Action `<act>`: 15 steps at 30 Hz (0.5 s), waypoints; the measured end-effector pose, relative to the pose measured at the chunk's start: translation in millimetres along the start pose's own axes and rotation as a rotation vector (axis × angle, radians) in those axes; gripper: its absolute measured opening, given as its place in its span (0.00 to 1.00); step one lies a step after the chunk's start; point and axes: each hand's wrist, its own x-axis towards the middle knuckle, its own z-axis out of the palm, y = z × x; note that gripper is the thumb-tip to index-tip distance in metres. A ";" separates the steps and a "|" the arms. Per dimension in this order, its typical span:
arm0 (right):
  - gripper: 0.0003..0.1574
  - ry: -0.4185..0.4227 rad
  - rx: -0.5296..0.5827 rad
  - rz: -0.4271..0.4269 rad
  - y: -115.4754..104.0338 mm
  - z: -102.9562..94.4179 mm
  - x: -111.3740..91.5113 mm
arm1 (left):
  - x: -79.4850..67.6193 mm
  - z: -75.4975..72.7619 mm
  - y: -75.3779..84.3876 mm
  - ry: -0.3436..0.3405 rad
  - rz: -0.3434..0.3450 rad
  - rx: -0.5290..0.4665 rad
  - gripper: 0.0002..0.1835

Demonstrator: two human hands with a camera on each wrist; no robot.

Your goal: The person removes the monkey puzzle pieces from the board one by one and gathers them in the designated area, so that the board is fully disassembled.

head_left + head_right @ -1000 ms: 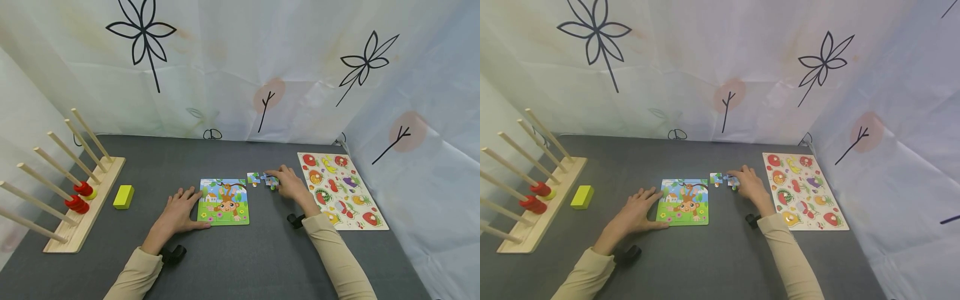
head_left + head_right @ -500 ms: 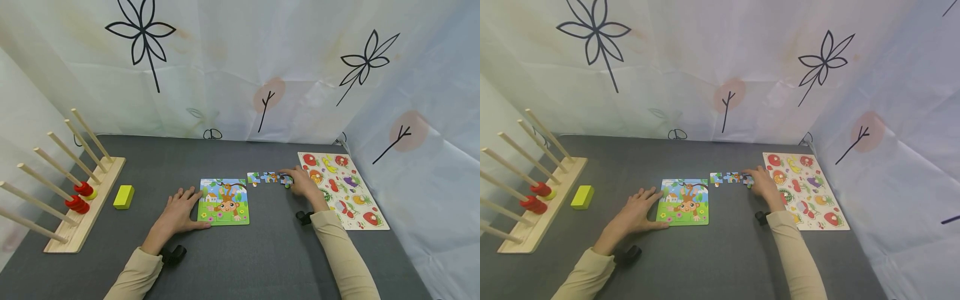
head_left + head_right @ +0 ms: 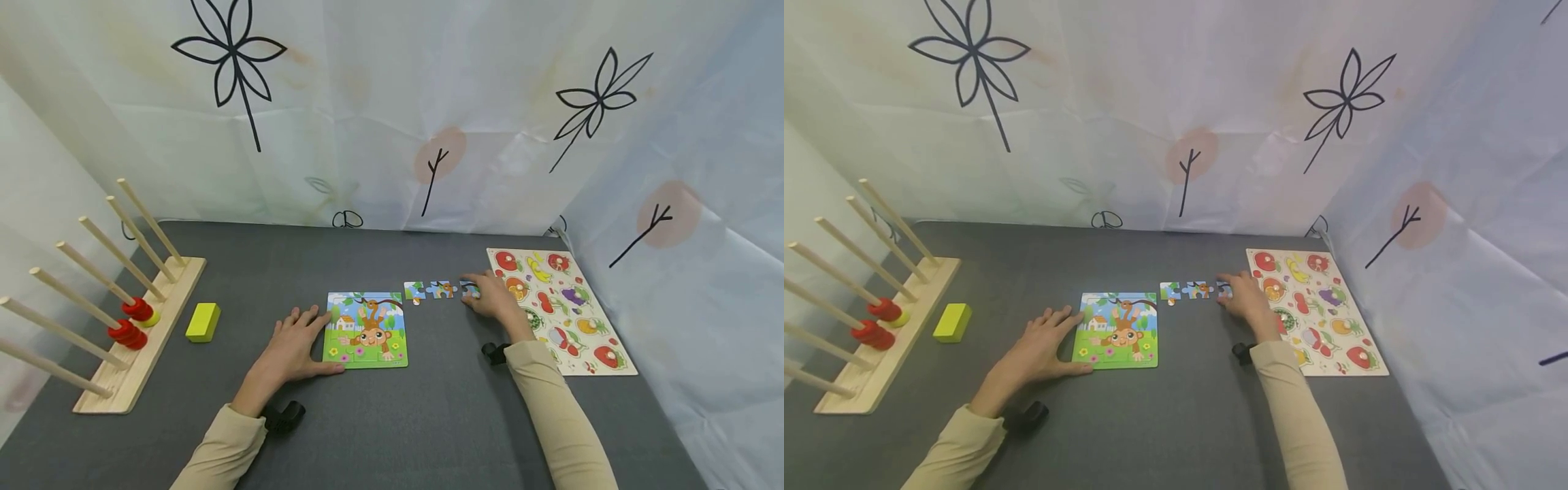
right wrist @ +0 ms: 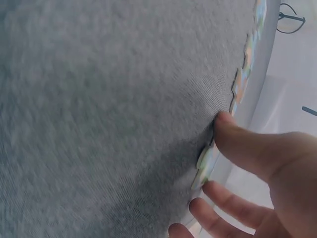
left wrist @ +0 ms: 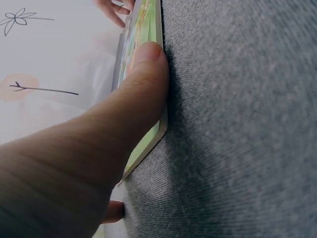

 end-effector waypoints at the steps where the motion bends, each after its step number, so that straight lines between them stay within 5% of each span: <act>1: 0.30 0.006 0.006 0.005 -1.1 0.6 0.0 | -0.1 -0.3 -0.1 0.002 0.001 0.000 0.56; 15: 0.28 0.026 0.009 0.033 -3.7 2.8 2.1 | 0.8 -1.0 0.5 -0.015 -0.009 0.009 0.57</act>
